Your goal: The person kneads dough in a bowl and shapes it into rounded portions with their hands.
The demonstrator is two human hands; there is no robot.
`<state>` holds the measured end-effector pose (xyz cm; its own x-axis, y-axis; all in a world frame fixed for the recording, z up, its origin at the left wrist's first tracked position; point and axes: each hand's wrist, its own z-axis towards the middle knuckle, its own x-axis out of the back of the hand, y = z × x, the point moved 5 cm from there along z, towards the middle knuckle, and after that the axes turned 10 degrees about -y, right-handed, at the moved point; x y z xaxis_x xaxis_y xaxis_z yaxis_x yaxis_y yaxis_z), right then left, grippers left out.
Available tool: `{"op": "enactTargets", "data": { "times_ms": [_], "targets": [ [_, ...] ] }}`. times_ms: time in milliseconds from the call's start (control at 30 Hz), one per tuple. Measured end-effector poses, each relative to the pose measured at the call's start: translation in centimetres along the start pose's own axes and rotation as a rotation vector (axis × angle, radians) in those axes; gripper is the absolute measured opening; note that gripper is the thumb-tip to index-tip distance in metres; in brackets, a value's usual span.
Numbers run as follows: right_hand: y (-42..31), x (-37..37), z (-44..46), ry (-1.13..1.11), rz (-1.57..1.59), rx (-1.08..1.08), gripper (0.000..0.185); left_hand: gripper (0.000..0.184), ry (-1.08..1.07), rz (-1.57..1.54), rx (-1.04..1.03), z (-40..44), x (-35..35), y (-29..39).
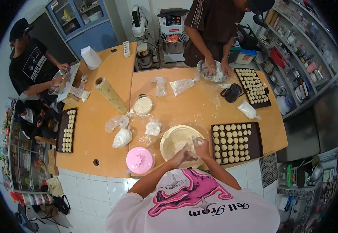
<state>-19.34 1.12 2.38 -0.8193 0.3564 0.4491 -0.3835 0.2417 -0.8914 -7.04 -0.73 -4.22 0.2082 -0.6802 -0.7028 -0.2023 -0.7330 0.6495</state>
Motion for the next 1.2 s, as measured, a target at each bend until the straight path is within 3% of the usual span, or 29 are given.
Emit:
{"op": "enactTargets", "data": {
  "times_ms": [100,200,267,300,400,533,733,833,933,1000,1100,1167,1200],
  "targets": [
    [1.9,-1.4,-0.8,-0.045,0.092,-0.049,0.027,0.073,0.467,-0.013,0.028,-1.2,2.0,-0.2],
    [4.0,-3.9,-1.4,-0.164,0.285,-0.103,0.030,0.053,0.593,-0.167,-0.069,-1.6,1.2,0.4],
    [6.4,-5.9,-1.3,-0.318,0.351,-0.103,0.038,0.047,0.467,-0.334,-0.164,-0.2,3.9,-1.9],
    [6.4,-6.8,-1.5,-0.428,0.532,-0.163,0.048,0.044,0.399,-0.414,-0.211,0.1,3.9,-1.7],
    [4.4,-6.2,-1.7,-0.471,0.122,0.007,0.051,0.041,0.454,-0.344,-0.086,-0.4,4.1,-1.5],
    [2.4,-4.6,-1.5,-0.482,-0.067,0.149,0.058,0.038,0.414,-0.337,-0.190,-0.9,3.5,-0.7],
    [1.5,-4.9,-1.2,-0.441,-0.107,0.293,0.069,0.032,0.299,-0.403,-0.227,-1.4,2.7,0.0],
    [-0.8,-2.9,-2.2,-0.553,0.247,0.164,0.069,0.028,0.386,-0.269,-0.188,-2.1,1.5,1.0],
    [-0.4,-3.0,-1.9,-0.620,0.312,0.138,0.077,0.028,0.458,-0.197,-0.170,-3.3,-1.3,3.3],
    [-0.7,-3.2,-2.1,-0.555,0.179,0.207,0.077,0.028,0.392,0.202,-0.270,-3.2,-0.3,3.0],
    [-2.5,-3.2,-2.6,-0.319,-0.228,0.388,0.077,0.035,0.278,0.453,-0.421,-2.5,0.0,2.4],
    [-4.0,-2.8,-3.0,-0.163,-0.413,0.468,0.073,0.046,0.131,0.075,-0.404,-2.0,0.2,1.8],
    [-5.2,-2.2,-3.0,-0.116,-0.429,0.478,0.070,0.054,0.023,-0.326,-0.325,-2.3,-0.7,2.1]
  ]
}}
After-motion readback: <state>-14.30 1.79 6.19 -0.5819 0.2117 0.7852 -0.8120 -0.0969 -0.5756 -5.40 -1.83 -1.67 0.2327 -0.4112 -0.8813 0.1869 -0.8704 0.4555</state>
